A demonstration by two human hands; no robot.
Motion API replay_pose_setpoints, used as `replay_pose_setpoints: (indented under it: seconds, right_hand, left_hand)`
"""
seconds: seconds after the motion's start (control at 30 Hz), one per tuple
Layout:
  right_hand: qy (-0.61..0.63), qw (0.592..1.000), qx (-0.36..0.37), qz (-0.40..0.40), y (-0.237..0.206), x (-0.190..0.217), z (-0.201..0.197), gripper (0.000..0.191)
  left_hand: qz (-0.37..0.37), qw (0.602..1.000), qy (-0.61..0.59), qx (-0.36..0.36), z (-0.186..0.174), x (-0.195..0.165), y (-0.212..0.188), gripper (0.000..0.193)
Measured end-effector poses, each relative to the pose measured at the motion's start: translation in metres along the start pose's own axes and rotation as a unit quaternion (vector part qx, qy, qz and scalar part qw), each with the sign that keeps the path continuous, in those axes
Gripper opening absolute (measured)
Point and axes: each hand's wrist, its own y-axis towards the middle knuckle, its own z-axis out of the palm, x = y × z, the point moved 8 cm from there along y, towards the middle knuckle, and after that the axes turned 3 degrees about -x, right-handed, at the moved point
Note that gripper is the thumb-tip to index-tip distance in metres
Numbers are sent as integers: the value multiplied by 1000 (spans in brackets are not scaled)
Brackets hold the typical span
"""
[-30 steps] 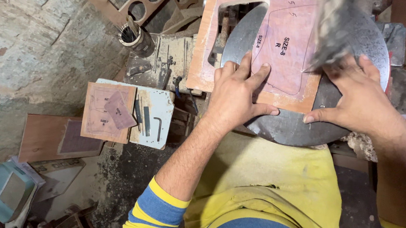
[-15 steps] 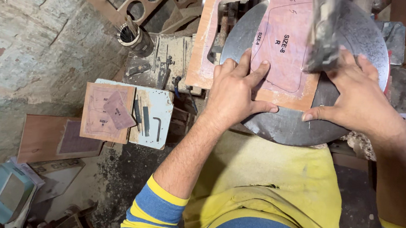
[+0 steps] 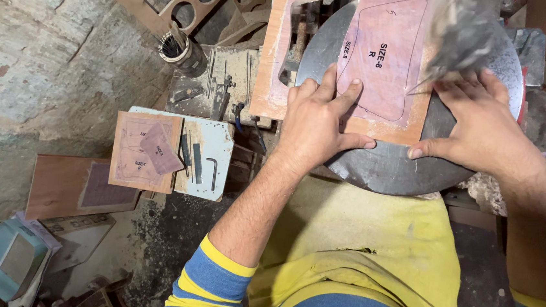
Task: The person cuts shoe pattern pieces from pink pattern boards labeled SIZE-7 and SIZE-8 R using a scroll saw, guiding the board along drawn outlines. They remove the cut pieces from the board, stack the finished pattern pieces aside, and begin cutting the next board.
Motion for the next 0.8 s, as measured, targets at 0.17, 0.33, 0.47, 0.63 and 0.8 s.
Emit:
replay_pose_setpoints:
  seconds: [0.17, 0.33, 0.47, 0.63, 0.8]
  right_hand:
    - [-3, 1000, -6, 8, 0, 3, -3, 122]
    - [-16, 999, 21, 22, 2, -1, 2, 119]
    - [-23, 1000, 2, 13, 3, -4, 1, 123]
    - [-10, 1000, 4, 15, 9, -7, 0, 125]
    - [14, 1000, -3, 20, 12, -10, -3, 117]
  left_hand:
    - [2, 1000, 12, 11, 4, 3, 3, 101]
    - [0, 1000, 18, 24, 11, 5, 8, 102]
    - [4, 1000, 21, 19, 11, 7, 10, 101]
    - [4, 1000, 12, 14, 11, 8, 16, 102]
    - [4, 1000, -9, 5, 13, 10, 22, 102]
